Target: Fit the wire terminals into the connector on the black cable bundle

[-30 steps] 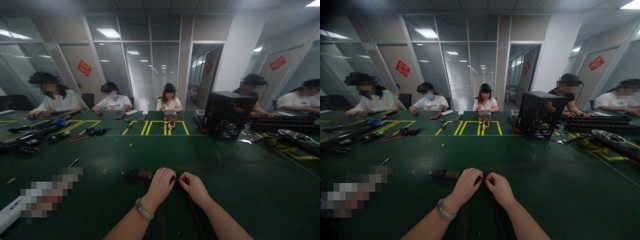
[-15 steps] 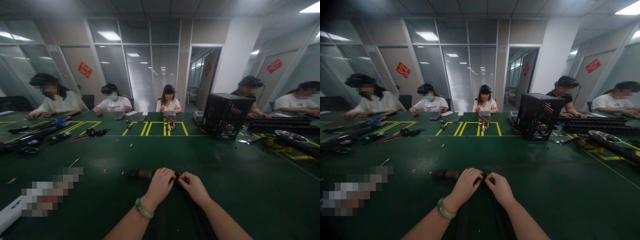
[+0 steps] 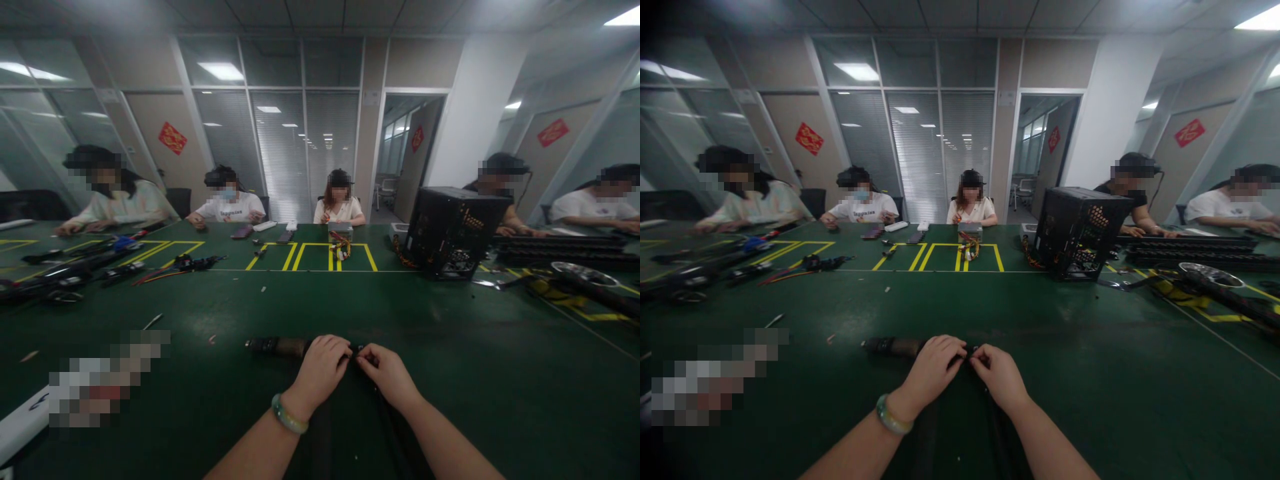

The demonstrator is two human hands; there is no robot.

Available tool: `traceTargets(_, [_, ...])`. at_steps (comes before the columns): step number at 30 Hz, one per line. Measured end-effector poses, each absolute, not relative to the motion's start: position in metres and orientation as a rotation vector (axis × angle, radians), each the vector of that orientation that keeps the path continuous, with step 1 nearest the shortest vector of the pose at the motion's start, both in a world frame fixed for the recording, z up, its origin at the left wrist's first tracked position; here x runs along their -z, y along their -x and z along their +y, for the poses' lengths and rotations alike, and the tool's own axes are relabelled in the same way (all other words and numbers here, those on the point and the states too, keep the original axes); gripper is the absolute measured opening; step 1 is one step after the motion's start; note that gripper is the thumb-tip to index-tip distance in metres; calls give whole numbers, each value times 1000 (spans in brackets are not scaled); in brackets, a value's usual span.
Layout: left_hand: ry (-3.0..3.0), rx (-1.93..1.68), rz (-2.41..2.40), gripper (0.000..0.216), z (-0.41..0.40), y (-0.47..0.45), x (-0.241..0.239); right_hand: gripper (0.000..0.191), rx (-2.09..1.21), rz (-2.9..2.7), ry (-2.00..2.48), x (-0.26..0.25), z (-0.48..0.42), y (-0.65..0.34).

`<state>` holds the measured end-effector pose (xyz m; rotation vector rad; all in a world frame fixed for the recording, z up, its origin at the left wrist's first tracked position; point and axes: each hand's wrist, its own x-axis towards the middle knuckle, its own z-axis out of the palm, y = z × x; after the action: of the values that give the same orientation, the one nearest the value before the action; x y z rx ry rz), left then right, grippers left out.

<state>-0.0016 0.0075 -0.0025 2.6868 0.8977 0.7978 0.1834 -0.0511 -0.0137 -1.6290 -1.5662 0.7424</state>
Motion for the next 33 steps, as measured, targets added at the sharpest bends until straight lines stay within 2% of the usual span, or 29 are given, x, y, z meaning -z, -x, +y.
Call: traceTargets(33, [-2643, -765, 921, 16, 12, -1, 2, 11, -727, -1618, 1644, 15, -47, -186])
